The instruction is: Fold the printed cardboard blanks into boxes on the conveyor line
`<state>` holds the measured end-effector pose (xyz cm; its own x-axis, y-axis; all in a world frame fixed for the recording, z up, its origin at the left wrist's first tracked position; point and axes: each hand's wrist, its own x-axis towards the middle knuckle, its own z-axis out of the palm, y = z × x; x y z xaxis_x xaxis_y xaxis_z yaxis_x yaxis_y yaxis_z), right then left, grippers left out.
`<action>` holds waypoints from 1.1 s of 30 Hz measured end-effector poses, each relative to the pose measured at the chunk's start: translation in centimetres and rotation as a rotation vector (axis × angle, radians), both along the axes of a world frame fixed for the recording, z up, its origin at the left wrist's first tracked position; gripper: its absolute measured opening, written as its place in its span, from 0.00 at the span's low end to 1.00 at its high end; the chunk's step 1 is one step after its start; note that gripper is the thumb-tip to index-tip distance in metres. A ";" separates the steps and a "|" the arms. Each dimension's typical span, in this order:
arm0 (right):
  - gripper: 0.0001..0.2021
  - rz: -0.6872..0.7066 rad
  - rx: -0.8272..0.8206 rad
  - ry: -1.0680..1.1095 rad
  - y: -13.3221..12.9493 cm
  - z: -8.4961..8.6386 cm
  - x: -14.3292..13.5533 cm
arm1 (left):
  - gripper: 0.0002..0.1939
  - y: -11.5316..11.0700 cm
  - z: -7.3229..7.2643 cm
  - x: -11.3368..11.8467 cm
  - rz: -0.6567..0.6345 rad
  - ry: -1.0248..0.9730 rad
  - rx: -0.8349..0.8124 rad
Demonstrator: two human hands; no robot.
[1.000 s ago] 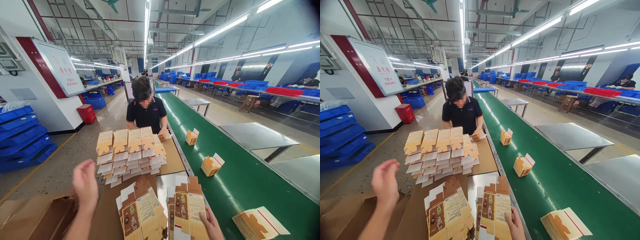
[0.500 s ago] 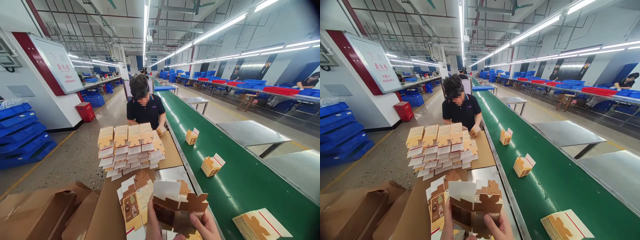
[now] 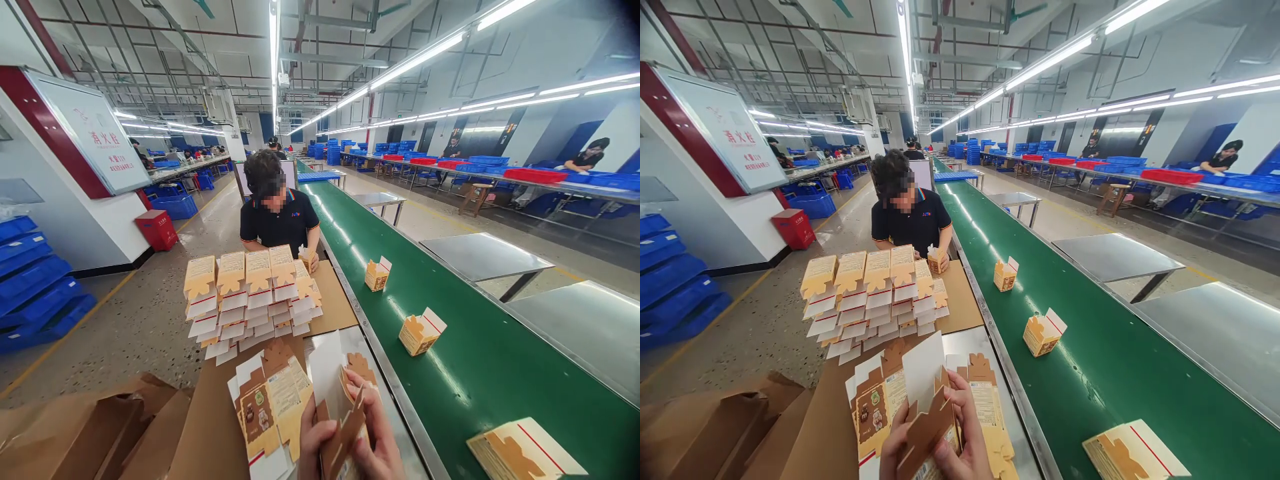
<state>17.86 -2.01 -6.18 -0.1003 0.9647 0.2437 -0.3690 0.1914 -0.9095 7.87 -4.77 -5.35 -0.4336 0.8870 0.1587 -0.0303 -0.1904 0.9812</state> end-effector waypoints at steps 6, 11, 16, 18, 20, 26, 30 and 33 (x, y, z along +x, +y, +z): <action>0.22 -0.018 0.185 -0.229 -0.3 1.4 0.6 | 0.30 0.2 -0.4 0.3 -0.049 -0.174 0.001; 0.19 -0.102 0.044 -0.291 -0.6 1.6 -0.6 | 0.29 0.2 -0.2 -0.2 -0.036 -0.163 -0.095; 0.16 -0.014 -0.115 -0.219 -0.4 1.0 -0.2 | 0.15 0.7 0.0 0.3 0.059 -0.082 -0.013; 0.11 0.005 -0.061 -0.396 -0.1 0.9 0.2 | 0.12 0.9 -0.3 0.0 0.018 0.025 -0.008; 0.15 0.009 -0.038 -0.524 0.2 0.6 0.4 | 0.14 0.9 -0.7 -0.6 -0.058 0.169 -0.042; 0.16 0.066 -0.062 -0.517 -0.2 -0.2 0.8 | 0.18 0.7 -1.2 -1.3 -0.052 0.197 -0.106; 0.37 0.248 -0.128 -0.348 -0.7 -0.3 1.7 | 0.13 1.5 -0.3 -1.3 0.026 0.099 -0.167; 0.52 0.395 -0.240 -0.155 -0.7 -1.3 1.8 | 0.13 2.2 -0.2 -1.0 -0.001 -0.004 -0.234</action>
